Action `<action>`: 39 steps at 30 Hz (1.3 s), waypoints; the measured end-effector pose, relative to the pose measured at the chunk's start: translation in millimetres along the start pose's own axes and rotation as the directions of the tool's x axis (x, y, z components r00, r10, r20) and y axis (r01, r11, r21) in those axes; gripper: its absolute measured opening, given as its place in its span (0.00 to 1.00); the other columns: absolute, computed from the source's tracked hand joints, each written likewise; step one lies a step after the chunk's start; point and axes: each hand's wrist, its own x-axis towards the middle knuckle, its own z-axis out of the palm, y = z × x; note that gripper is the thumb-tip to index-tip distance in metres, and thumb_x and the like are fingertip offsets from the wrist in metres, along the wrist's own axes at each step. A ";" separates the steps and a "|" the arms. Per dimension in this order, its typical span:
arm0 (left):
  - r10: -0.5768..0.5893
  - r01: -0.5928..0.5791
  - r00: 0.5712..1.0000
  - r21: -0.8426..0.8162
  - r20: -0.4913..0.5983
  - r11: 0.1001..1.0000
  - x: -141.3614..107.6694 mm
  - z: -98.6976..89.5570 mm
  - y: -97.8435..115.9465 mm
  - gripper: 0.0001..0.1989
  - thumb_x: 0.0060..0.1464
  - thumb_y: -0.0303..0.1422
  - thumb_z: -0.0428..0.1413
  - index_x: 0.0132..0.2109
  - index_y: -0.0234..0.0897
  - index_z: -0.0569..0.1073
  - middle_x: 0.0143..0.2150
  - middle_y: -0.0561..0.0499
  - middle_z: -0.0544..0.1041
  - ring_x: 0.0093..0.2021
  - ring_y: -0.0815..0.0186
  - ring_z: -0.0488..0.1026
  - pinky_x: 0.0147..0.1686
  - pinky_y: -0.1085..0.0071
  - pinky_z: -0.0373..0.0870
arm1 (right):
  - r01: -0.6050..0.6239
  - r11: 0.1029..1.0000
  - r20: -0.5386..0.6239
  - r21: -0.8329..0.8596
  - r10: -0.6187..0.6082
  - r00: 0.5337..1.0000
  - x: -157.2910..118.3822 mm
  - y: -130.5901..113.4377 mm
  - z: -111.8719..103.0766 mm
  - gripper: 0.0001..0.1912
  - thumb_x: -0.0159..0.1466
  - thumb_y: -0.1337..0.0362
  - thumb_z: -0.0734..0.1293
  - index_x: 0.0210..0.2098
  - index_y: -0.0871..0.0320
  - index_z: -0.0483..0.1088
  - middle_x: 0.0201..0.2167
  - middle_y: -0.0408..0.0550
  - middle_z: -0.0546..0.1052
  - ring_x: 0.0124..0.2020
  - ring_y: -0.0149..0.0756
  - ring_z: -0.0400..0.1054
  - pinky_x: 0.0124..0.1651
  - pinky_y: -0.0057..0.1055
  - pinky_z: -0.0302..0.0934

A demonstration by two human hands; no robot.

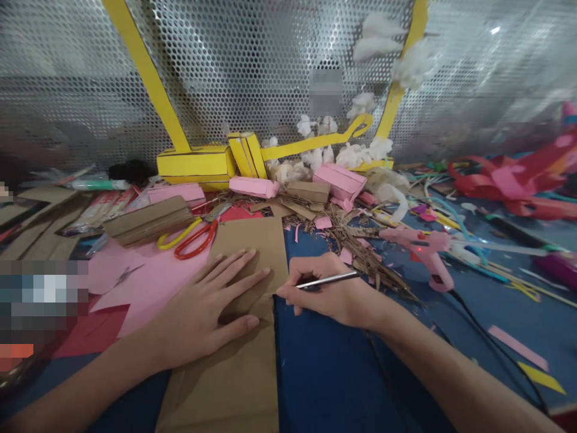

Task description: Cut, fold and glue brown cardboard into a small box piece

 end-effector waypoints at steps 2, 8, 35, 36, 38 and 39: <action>-0.006 0.006 1.000 0.005 0.009 1.000 0.1 -0.5 0.4 0.33 0.65 0.55 0.46 0.73 0.57 0.52 0.78 0.48 0.46 0.76 0.51 0.46 0.70 0.44 0.46 | -0.003 1.000 -0.010 -0.012 0.003 1.000 0.2 0.4 -0.2 0.14 0.68 0.57 0.69 0.27 0.55 0.75 0.23 0.44 0.82 0.27 0.34 0.77 0.29 0.27 0.65; -0.001 0.001 1.000 0.000 0.003 1.000 0.6 0.8 -0.4 0.33 0.65 0.55 0.47 0.73 0.57 0.52 0.78 0.48 0.45 0.76 0.51 0.46 0.71 0.44 0.45 | -0.004 1.000 -0.002 -0.002 0.004 1.000 0.6 1.2 -0.9 0.16 0.68 0.55 0.68 0.27 0.56 0.75 0.23 0.44 0.81 0.27 0.34 0.76 0.28 0.27 0.63; -0.029 0.029 0.999 0.013 0.038 1.000 0.5 0.4 0.2 0.34 0.65 0.57 0.45 0.73 0.59 0.51 0.78 0.51 0.43 0.76 0.53 0.43 0.71 0.43 0.45 | -0.007 1.000 0.043 -0.023 0.008 0.999 -4.8 10.3 -23.5 0.13 0.67 0.56 0.71 0.30 0.57 0.77 0.26 0.44 0.82 0.28 0.34 0.76 0.31 0.27 0.64; -0.030 0.030 0.999 0.013 0.041 0.999 0.6 0.4 0.2 0.34 0.65 0.57 0.45 0.73 0.59 0.51 0.78 0.51 0.43 0.76 0.53 0.43 0.71 0.43 0.46 | -0.014 1.000 0.038 -0.013 0.014 0.999 -5.1 10.5 -24.0 0.13 0.67 0.55 0.70 0.30 0.57 0.77 0.26 0.44 0.82 0.28 0.34 0.76 0.31 0.27 0.64; -0.032 0.032 0.999 0.012 0.041 0.999 0.7 0.6 0.2 0.34 0.65 0.57 0.45 0.73 0.59 0.50 0.78 0.50 0.43 0.76 0.52 0.44 0.71 0.43 0.46 | -0.022 1.000 0.015 0.018 0.021 1.000 -5.2 8.8 -23.8 0.14 0.67 0.55 0.70 0.30 0.57 0.76 0.26 0.45 0.82 0.28 0.34 0.76 0.30 0.27 0.64; -0.031 0.030 0.999 0.012 0.040 0.999 0.6 0.7 0.1 0.34 0.65 0.57 0.45 0.73 0.59 0.50 0.78 0.50 0.43 0.76 0.52 0.44 0.71 0.42 0.46 | -0.020 0.999 0.003 0.038 0.020 1.000 -5.1 7.1 -23.0 0.14 0.67 0.54 0.70 0.31 0.57 0.76 0.26 0.45 0.82 0.28 0.34 0.76 0.30 0.27 0.64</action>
